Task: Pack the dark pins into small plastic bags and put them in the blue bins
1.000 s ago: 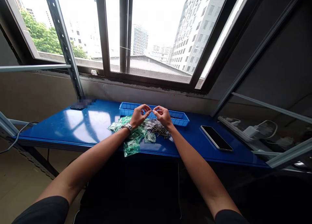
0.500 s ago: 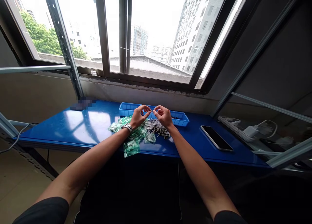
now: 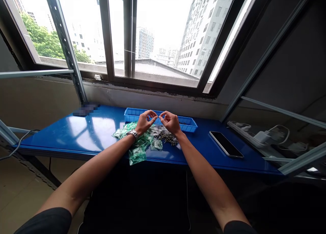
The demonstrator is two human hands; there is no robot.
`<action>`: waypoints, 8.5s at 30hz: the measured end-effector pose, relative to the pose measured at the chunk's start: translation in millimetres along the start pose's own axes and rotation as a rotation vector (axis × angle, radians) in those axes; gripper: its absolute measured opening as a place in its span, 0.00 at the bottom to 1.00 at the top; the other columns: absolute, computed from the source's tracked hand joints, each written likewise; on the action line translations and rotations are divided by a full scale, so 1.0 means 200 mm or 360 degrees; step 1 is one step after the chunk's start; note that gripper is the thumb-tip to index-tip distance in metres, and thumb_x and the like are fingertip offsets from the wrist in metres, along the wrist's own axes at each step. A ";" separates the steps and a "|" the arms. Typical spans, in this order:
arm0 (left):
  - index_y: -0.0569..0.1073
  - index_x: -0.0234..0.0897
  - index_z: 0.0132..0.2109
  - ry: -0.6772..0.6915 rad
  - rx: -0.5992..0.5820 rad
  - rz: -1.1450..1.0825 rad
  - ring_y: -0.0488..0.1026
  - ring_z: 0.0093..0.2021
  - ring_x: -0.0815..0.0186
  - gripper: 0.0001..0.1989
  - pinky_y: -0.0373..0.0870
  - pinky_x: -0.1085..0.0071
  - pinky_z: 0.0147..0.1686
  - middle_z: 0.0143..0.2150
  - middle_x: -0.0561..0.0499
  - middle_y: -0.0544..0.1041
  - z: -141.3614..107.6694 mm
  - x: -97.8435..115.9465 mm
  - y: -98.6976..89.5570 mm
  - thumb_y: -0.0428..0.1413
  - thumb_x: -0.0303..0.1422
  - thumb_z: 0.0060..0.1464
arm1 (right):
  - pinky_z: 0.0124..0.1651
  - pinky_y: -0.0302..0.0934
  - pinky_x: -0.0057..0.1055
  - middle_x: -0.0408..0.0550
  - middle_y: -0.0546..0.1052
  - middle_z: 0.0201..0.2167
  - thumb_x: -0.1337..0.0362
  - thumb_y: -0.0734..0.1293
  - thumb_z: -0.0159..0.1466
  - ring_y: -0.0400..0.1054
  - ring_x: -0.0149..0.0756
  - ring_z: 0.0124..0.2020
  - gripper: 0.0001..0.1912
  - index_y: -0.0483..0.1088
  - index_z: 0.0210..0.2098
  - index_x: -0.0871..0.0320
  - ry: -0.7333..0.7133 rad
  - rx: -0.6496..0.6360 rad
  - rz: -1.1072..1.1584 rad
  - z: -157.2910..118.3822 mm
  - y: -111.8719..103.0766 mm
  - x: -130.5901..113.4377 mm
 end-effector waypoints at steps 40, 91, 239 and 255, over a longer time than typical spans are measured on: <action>0.79 0.37 0.40 -0.0001 -0.0106 -0.0041 0.75 0.37 0.63 0.13 0.68 0.67 0.35 0.38 0.48 0.81 -0.01 0.00 0.03 0.62 0.44 0.62 | 0.25 0.48 0.28 0.36 0.59 0.17 0.56 0.68 0.65 0.51 0.28 0.20 0.10 0.72 0.34 0.57 0.0016 -0.0005 0.0119 0.00 -0.01 -0.01; 0.80 0.37 0.40 -0.0101 -0.0123 -0.0121 0.77 0.37 0.61 0.15 0.70 0.67 0.35 0.38 0.46 0.82 -0.01 -0.03 0.03 0.62 0.46 0.61 | 0.25 0.50 0.29 0.38 0.61 0.18 0.53 0.69 0.65 0.53 0.29 0.21 0.13 0.72 0.35 0.57 0.0098 -0.0056 0.0155 0.00 0.00 0.00; 0.79 0.36 0.42 -0.0003 -0.0099 -0.0055 0.75 0.37 0.63 0.11 0.68 0.69 0.34 0.39 0.47 0.81 -0.01 0.01 0.03 0.60 0.40 0.62 | 0.31 0.49 0.29 0.41 0.70 0.24 0.54 0.63 0.69 0.59 0.31 0.23 0.13 0.71 0.39 0.57 -0.0037 -0.0455 -0.0452 0.02 0.01 -0.01; 0.80 0.36 0.40 -0.0059 -0.0171 -0.0097 0.76 0.37 0.63 0.13 0.67 0.69 0.34 0.37 0.47 0.82 -0.01 0.01 0.04 0.61 0.43 0.61 | 0.30 0.53 0.29 0.38 0.66 0.21 0.50 0.67 0.67 0.57 0.31 0.22 0.16 0.73 0.42 0.57 0.0050 -0.0352 -0.0142 -0.07 0.04 0.05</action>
Point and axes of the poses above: each hand's wrist, its own z-axis towards the middle knuckle, its own y-axis out of the palm, x = y × z, the point moved 7 cm from there along z, towards the middle knuckle
